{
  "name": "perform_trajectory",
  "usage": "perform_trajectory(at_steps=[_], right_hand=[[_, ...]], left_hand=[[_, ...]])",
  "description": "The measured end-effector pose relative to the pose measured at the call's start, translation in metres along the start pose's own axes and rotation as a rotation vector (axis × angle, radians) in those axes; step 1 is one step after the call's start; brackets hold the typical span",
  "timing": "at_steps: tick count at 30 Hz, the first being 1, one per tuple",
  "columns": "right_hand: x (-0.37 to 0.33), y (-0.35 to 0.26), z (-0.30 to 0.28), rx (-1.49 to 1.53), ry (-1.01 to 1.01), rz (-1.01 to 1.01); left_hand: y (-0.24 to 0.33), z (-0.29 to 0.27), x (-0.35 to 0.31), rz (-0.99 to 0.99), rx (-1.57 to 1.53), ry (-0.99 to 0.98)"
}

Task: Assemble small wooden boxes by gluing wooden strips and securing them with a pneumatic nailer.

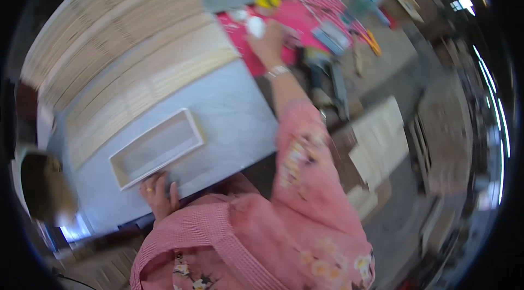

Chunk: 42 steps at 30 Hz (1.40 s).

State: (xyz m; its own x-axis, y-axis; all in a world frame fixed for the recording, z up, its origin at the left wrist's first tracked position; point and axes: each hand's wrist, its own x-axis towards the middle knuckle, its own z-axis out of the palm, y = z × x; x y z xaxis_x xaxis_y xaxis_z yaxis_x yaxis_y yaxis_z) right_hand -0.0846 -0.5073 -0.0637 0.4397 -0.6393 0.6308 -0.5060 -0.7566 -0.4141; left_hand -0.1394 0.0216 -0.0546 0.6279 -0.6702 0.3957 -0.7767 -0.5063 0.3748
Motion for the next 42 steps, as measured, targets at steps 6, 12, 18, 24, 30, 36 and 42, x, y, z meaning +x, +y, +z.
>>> perform_trajectory(at_steps=[6, 12, 18, 24, 30, 36, 42], right_hand=[[-0.002, -0.009, -0.024, -0.155, -0.147, 0.178], [-0.065, 0.01, -0.219, -0.191, 0.038, 0.137], [-0.161, 0.093, -0.403, -0.525, 0.043, 0.735], [-0.173, 0.055, -0.401, -0.652, -0.326, 1.004], [-0.168, 0.058, -0.392, -0.649, -0.386, 0.935], [-0.148, 0.006, -0.384, -0.394, -0.256, 0.435], [-0.152, -0.139, -0.271, 0.263, -0.555, -0.618]], left_hand=[[-0.02, 0.009, -0.015, -0.003, 0.085, 0.011], [-0.018, 0.011, -0.01, 0.059, 0.084, -0.003], [-0.012, 0.006, -0.009, 0.062, 0.078, 0.002], [-0.014, 0.008, -0.011, 0.071, 0.081, 0.03], [-0.013, 0.005, -0.012, 0.047, 0.038, 0.01], [-0.007, -0.011, -0.016, 0.083, -0.155, 0.044], [0.026, -0.067, 0.044, -0.815, -1.618, -0.043]])
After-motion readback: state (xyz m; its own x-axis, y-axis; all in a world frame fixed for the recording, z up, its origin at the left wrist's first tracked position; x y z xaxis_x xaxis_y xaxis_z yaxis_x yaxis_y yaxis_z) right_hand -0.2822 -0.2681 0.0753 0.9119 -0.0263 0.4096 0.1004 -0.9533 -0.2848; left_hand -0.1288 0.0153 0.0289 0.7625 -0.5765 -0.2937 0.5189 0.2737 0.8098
